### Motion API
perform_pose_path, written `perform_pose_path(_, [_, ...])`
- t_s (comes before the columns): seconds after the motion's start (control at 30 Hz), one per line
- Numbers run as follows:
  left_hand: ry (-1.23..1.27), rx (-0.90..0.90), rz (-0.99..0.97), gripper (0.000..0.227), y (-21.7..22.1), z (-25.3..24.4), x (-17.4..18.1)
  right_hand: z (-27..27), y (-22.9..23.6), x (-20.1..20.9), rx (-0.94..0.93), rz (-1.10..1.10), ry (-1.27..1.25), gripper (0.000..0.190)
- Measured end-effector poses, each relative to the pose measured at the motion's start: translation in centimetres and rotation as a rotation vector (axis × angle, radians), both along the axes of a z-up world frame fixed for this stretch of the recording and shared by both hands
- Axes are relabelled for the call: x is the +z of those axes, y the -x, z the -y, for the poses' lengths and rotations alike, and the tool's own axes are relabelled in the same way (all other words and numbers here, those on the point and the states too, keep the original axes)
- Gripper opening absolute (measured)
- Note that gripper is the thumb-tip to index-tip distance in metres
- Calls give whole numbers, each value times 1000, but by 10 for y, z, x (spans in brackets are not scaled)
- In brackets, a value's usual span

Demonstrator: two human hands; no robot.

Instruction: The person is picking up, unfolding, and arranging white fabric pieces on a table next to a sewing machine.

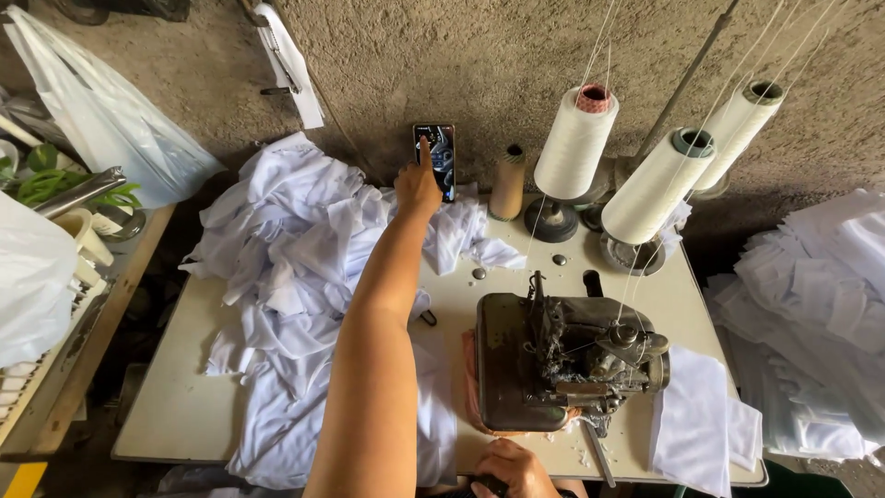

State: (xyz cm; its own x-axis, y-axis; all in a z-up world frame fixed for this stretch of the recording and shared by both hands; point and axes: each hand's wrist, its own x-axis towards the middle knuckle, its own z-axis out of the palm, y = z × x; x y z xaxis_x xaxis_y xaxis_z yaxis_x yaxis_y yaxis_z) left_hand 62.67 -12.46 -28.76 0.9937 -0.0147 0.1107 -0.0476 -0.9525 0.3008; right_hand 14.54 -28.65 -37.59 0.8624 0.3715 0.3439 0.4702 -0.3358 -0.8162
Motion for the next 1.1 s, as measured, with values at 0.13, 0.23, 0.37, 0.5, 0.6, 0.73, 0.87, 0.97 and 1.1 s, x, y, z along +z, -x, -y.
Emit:
perform_pose_path(0.13, [-50, -23, 0, 106, 9, -4, -13, -1, 2, 7, 13, -15, -7, 27])
perform_pose_path(0.23, [-31, -62, 73, 98, 12, -6, -24, -2, 0, 5, 8, 22, -9, 24])
perform_pose_path(0.37, [-68, -53, 36, 98, 9, -6, -27, -2, -1, 2, -8, 49, 20, 30])
perform_pose_path(0.5, [-60, -36, 3, 96, 12, -5, -21, -4, 1, 0, -22, 29, 8, 23])
perform_pose_path(0.6, [41, -48, 212, 98, 12, -8, -31, 0, -1, -2, 2, 78, 25, 35])
perform_pose_path(0.73, [272, -60, 290, 83, 79, -8, -20, 3, -2, 6, 17, 85, 14, 28])
perform_pose_path(0.87, [514, -270, 418, 49, 185, -30, -52, 1, 0, 28, 80, 123, -53, 27])
perform_pose_path(0.97, [620, -282, 464, 30, 294, -48, -53, 3, 0, 32, 125, 106, -58, 32])
perform_pose_path(1.1, [672, -148, 419, 24, 429, -60, -40, 5, 1, 22, 171, -2, -231, 37])
